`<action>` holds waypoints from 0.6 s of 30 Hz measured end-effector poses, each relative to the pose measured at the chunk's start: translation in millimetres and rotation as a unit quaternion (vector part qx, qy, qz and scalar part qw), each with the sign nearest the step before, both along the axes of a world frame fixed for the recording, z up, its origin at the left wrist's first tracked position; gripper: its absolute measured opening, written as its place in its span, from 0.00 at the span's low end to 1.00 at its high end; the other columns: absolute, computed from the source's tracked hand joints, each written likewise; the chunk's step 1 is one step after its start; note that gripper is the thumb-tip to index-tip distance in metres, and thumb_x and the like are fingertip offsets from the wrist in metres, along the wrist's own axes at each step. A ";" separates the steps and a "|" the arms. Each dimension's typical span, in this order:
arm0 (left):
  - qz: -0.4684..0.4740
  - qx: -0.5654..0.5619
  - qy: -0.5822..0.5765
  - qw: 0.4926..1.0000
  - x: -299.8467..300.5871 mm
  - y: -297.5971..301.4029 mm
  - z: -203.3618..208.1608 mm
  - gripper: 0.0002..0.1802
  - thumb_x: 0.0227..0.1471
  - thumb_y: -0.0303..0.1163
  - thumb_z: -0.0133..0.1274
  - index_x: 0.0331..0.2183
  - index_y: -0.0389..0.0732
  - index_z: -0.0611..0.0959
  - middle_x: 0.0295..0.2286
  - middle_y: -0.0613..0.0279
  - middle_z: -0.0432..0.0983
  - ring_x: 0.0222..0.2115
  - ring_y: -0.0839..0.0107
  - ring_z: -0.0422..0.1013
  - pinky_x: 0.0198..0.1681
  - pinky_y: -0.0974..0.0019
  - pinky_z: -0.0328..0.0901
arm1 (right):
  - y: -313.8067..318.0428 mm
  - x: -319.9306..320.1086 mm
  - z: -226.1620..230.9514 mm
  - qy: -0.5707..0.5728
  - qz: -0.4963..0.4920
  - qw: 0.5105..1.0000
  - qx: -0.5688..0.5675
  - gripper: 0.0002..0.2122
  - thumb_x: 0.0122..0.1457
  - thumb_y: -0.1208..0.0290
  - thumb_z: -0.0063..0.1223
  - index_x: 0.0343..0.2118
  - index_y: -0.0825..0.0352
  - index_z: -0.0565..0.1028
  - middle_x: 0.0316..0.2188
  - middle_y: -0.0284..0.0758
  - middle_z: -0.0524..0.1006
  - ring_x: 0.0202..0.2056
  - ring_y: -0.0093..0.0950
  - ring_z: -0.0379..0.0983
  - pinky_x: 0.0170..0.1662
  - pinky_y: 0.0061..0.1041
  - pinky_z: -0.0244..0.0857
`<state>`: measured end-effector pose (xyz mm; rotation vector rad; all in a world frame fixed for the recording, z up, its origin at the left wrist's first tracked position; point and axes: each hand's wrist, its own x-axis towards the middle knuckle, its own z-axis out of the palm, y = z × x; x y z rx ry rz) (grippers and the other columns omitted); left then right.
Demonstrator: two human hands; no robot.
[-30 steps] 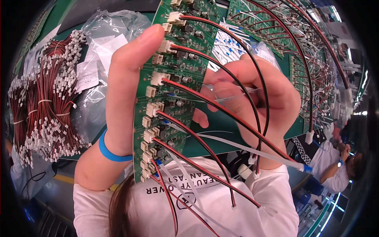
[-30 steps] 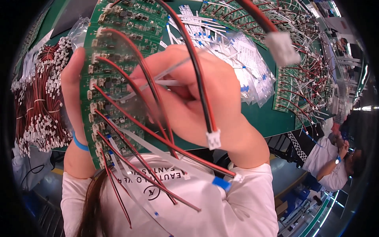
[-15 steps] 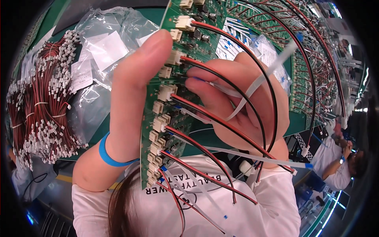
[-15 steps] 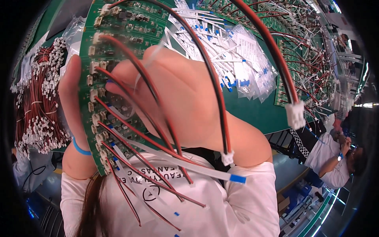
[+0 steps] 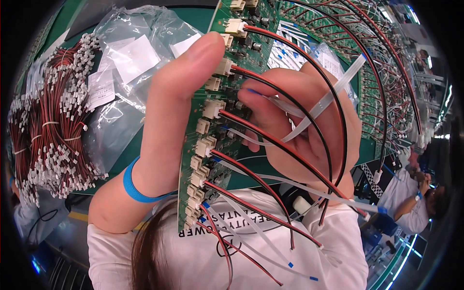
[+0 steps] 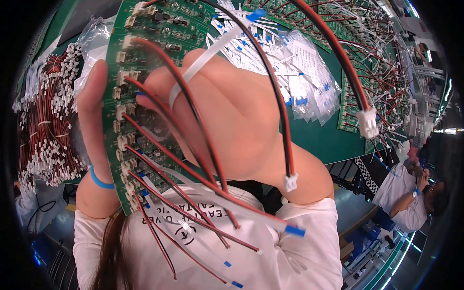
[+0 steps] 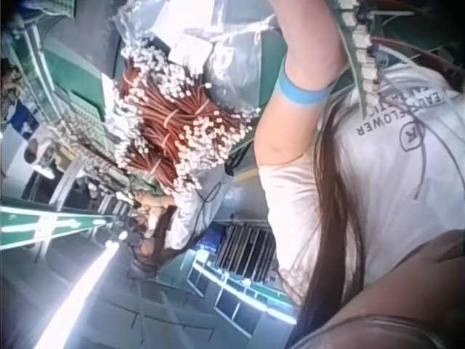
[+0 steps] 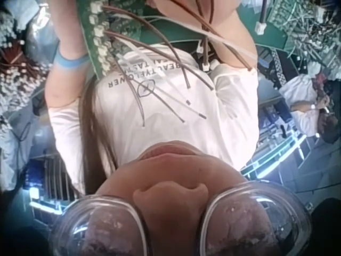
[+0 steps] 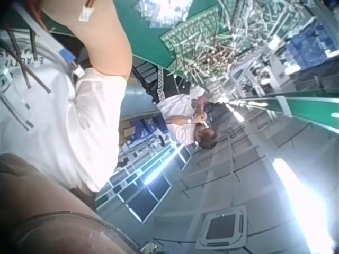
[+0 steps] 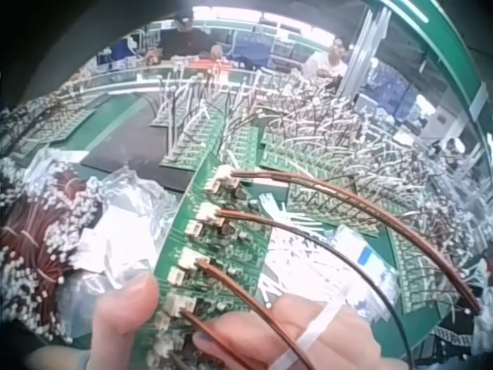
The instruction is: The person connects wires and ribbon cables to various ports on a printed circuit board by hand.
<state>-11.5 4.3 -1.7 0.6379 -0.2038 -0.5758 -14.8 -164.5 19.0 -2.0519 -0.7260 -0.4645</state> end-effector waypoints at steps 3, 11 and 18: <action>0.010 0.036 0.014 0.999 -2.8 -4.0 4.0 0.25 0.55 0.53 0.37 0.40 0.42 0.74 0.33 0.63 0.73 0.33 0.75 0.69 0.37 0.72 0.62 | -3.1 -0.2 2.7 -0.073 -0.004 0.995 -0.070 0.09 0.49 0.82 0.58 0.34 0.70 0.73 0.20 0.33 0.71 0.20 0.22 0.72 0.19 0.18 0.62; 0.039 0.131 0.052 0.989 -5.4 -9.1 11.0 0.26 0.52 0.56 0.39 0.38 0.44 0.75 0.29 0.66 0.72 0.28 0.78 0.68 0.31 0.75 0.61 | -0.2 -0.5 1.7 -0.020 -0.005 0.998 -0.053 0.12 0.45 0.82 0.60 0.34 0.71 0.73 0.24 0.35 0.75 0.24 0.25 0.73 0.24 0.19 0.64; 0.065 0.212 0.080 0.972 -5.2 -15.9 19.3 0.27 0.51 0.59 0.41 0.35 0.45 0.76 0.25 0.69 0.72 0.24 0.81 0.67 0.26 0.77 0.61 | -0.6 12.2 -9.8 -0.099 0.010 0.994 -0.036 0.13 0.43 0.79 0.61 0.33 0.68 0.73 0.21 0.36 0.73 0.21 0.30 0.71 0.22 0.23 0.62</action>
